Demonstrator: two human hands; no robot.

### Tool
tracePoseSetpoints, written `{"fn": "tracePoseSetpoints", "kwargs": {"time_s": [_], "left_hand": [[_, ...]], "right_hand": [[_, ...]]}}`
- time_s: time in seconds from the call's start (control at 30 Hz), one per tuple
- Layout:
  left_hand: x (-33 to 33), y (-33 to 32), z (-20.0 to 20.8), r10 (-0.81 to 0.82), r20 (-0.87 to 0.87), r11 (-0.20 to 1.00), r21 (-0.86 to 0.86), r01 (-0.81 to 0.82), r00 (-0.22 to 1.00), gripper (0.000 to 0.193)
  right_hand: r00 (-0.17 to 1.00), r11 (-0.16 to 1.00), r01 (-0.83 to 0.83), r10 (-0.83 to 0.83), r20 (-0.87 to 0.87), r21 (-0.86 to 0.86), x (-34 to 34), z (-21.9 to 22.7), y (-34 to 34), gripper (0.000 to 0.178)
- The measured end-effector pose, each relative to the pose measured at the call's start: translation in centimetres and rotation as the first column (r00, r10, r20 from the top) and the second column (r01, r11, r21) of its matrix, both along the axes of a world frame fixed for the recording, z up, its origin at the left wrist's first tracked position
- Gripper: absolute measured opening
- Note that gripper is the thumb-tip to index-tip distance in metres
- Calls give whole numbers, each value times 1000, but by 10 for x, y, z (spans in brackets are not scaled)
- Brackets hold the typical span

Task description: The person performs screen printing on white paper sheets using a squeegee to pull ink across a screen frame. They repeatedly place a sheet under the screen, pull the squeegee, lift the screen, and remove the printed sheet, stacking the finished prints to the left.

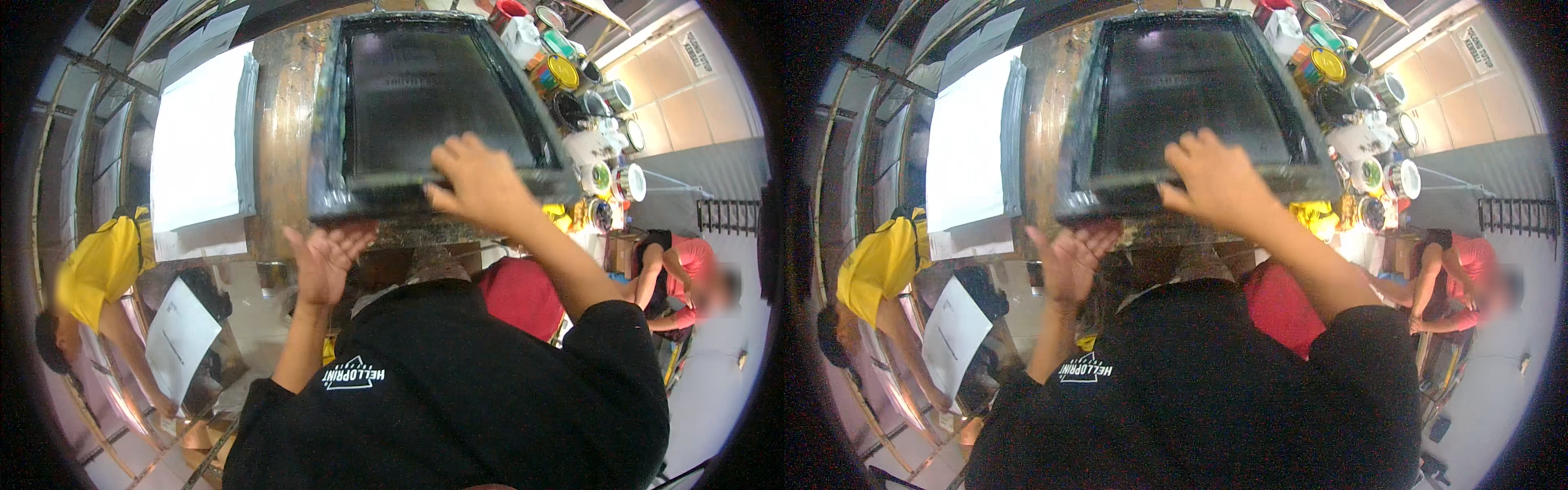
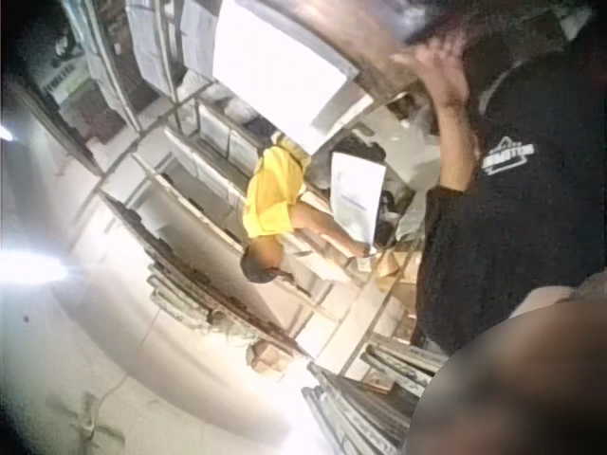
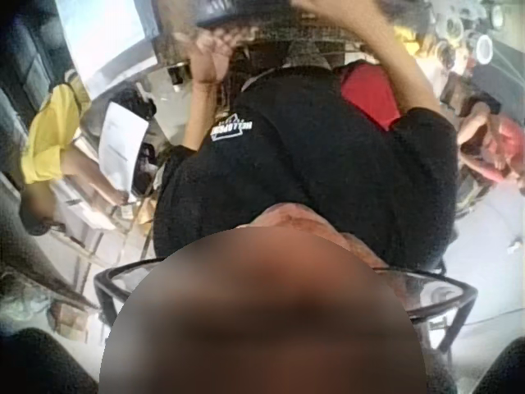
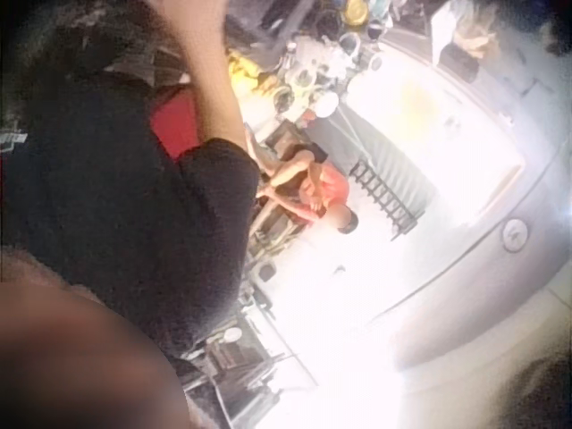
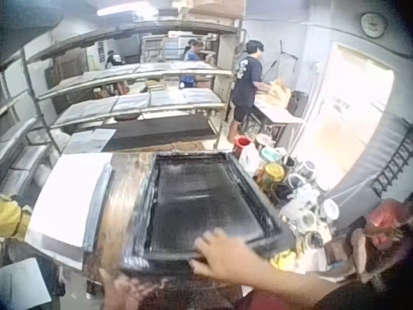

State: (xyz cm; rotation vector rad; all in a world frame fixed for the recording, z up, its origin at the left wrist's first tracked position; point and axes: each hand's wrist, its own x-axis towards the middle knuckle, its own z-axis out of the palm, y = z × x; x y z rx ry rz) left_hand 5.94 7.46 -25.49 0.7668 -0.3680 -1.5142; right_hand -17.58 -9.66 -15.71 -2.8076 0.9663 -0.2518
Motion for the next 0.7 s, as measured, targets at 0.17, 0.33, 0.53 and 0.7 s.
{"fn": "tracePoseSetpoints", "kwargs": {"time_s": [0.17, 0.33, 0.53, 0.7], "left_hand": [[-6, -72, 75, -17, 56, 870, -492, 42, 998, 95], [-60, -67, -79, -179, 858, 969, 239, 67, -482, 102], [-82, -47, -135, -287, 781, 907, 408, 105, -555, 117], [-69, -70, -114, -431, 758, 854, 518, 50, -489, 125]], "right_hand": [[964, 810, 230, -112, 243, -540, 27, 79, -49, 32], [922, 864, 212, -22, 386, -456, 47, 121, -74, 33], [854, 965, 103, 38, 519, -240, 52, 165, -98, 37], [880, 970, 102, 15, 475, -219, 48, 186, -145, 38]]}}
